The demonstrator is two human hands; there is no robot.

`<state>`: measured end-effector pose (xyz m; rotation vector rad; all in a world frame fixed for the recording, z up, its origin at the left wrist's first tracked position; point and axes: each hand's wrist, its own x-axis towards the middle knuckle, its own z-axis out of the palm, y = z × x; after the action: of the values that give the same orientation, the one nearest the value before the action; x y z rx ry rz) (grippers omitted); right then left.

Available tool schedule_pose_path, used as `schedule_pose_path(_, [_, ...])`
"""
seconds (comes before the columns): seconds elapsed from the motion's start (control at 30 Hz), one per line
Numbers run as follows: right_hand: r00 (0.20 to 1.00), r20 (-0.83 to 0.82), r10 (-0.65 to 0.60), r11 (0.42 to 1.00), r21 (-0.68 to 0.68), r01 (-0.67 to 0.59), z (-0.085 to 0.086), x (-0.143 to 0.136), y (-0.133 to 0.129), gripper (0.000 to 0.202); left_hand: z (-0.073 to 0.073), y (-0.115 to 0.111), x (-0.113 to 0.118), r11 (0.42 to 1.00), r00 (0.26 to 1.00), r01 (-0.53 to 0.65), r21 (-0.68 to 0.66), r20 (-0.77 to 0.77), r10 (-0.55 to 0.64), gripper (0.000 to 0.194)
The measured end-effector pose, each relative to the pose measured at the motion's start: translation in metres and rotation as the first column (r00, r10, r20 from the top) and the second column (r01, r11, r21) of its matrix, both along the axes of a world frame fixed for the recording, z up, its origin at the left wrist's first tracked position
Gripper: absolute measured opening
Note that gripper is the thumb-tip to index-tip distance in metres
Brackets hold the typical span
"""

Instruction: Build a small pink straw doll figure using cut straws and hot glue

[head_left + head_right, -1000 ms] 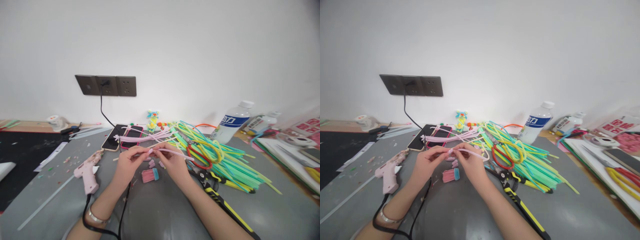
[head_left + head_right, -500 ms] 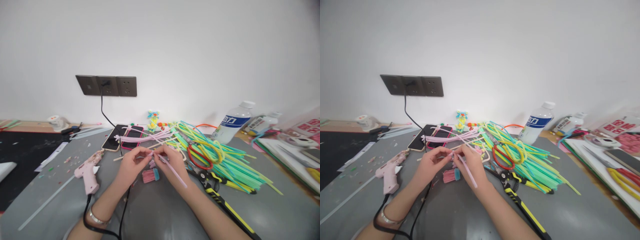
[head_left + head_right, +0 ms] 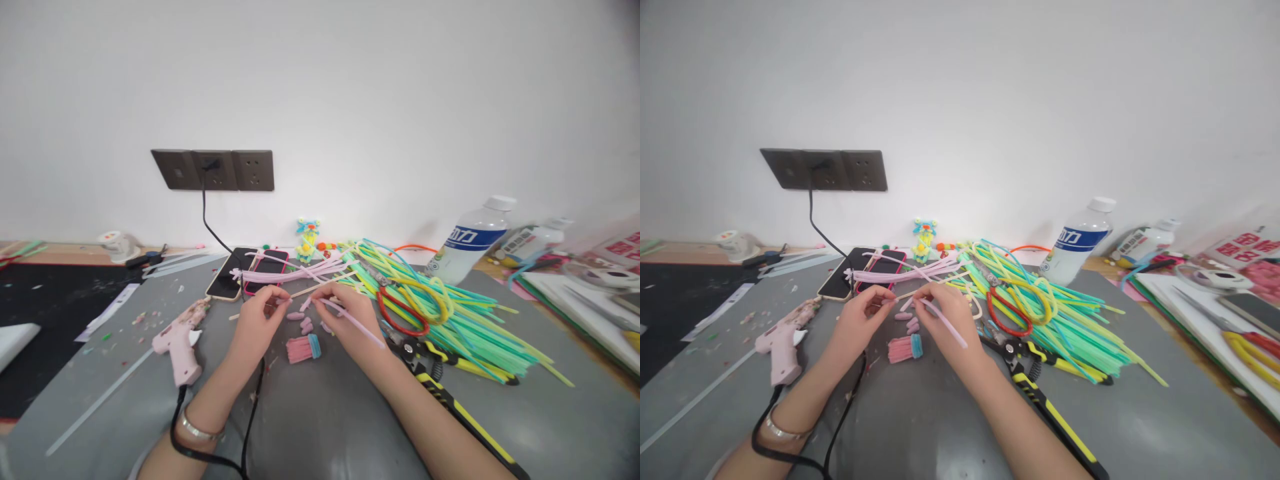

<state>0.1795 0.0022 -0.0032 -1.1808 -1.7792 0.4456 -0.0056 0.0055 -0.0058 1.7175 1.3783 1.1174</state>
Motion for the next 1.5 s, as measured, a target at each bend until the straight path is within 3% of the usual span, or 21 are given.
schedule_pose_path(0.23, [0.988,0.146,0.057,0.998,0.031,-0.063,-0.002,0.001,0.002,0.013,0.002,-0.001,0.000,0.992,0.995,0.012,0.122,-0.100,0.001,0.015])
schedule_pose_path(0.4, [0.968,0.146,0.206,0.977,0.032,-0.213,0.001,0.004,0.005,0.013,0.008,-0.004,0.005,0.982,0.984,0.176,-0.065,0.036,-0.174,0.023])
schedule_pose_path(0.63, [0.974,0.054,0.219,0.975,-0.033,-0.218,0.005,0.006,0.005,0.010,0.007,-0.006,0.008,0.950,0.955,0.271,-0.153,0.170,-0.245,0.023])
schedule_pose_path(0.83, [0.962,-0.157,0.224,0.962,-0.122,-0.244,0.008,0.006,0.001,0.008,0.013,-0.009,0.010,0.918,0.920,0.311,-0.248,0.321,-0.225,0.033])
schedule_pose_path(1.0, [0.908,-0.296,0.297,0.931,-0.124,-0.344,0.010,0.007,0.003,0.010,0.012,-0.011,0.010,0.890,0.889,0.332,-0.313,0.419,-0.184,0.039])
schedule_pose_path(1.3, [0.896,-0.324,0.302,0.924,-0.132,-0.359,0.009,0.004,0.001,0.006,0.010,-0.011,0.009,0.871,0.861,0.374,-0.319,0.468,-0.199,0.036])
schedule_pose_path(1.5, [0.900,-0.331,0.285,0.944,-0.068,-0.324,0.012,0.002,-0.002,0.009,0.009,-0.010,0.009,0.893,0.861,0.326,-0.310,0.488,-0.144,0.038])
